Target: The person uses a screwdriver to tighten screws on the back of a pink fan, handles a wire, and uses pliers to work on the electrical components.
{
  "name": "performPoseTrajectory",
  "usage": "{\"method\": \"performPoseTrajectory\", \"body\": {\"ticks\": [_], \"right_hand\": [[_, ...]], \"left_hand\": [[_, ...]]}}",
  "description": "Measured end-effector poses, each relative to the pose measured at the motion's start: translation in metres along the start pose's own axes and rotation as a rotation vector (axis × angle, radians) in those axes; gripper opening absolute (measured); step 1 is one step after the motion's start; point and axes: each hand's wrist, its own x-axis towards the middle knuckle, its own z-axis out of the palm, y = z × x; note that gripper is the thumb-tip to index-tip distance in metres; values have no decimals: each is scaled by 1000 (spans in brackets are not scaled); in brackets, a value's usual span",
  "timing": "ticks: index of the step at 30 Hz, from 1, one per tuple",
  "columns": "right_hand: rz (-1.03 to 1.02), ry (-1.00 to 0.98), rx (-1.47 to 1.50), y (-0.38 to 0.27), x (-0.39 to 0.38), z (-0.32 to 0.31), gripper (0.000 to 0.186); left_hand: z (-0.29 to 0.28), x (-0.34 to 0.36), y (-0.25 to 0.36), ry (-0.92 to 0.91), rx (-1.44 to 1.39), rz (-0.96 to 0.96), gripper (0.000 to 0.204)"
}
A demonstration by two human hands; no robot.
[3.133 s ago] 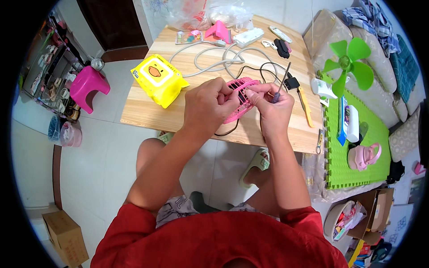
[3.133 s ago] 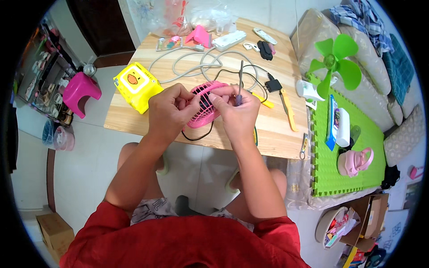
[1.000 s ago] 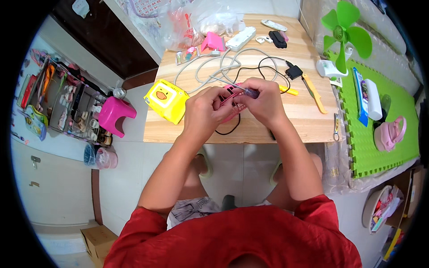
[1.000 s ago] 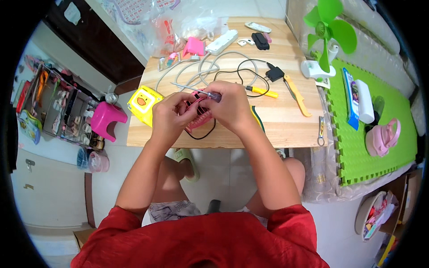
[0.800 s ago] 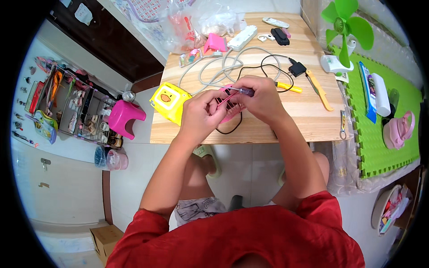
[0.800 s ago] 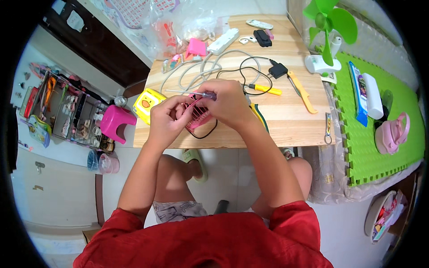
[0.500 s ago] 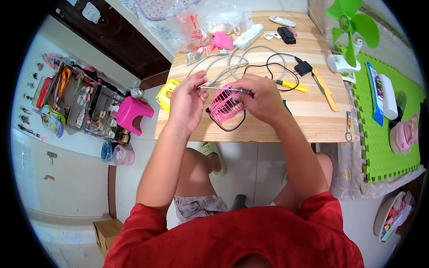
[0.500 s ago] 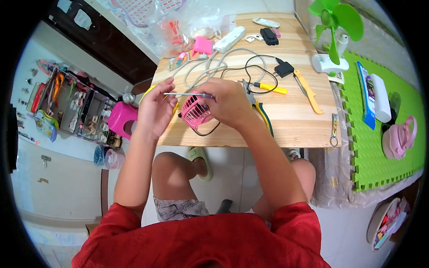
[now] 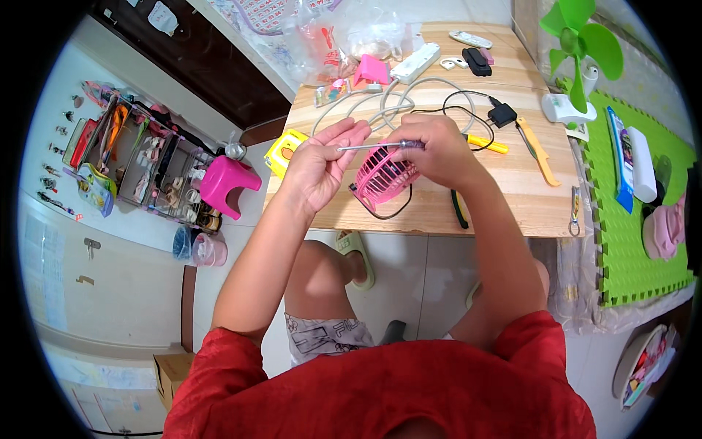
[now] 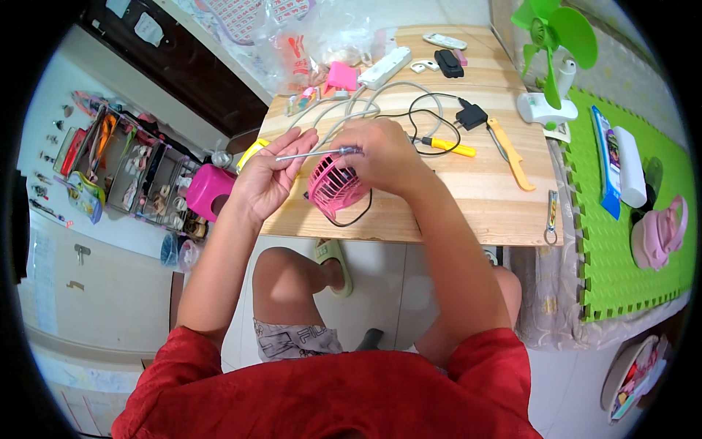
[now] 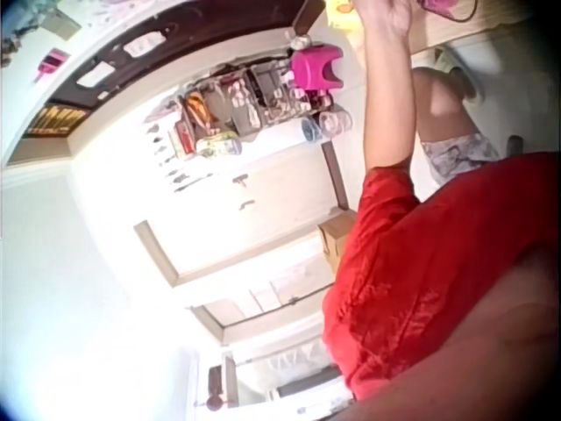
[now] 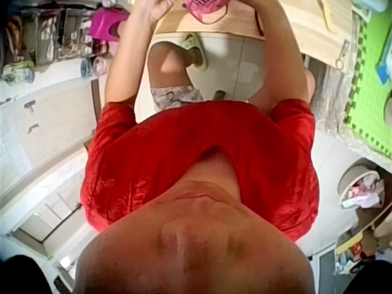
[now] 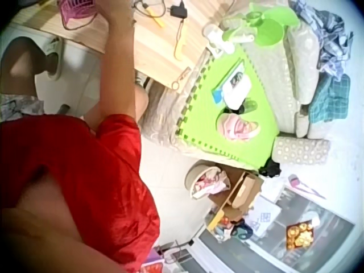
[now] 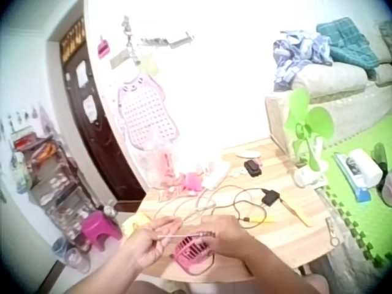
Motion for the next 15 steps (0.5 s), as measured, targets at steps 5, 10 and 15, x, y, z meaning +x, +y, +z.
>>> {"method": "performPoseTrajectory", "body": {"ticks": [5,10,15], "right_hand": [[211,-129,246,4,5,-8,14],[263,-142,313,3,3,-10,13],[255,-122,308,3,2,-9,13]], "left_hand": [[4,1,-9,-16,101,32,44],[18,6,-19,45,387,148,40],[28,1,-18,64,569,206,32]]}}
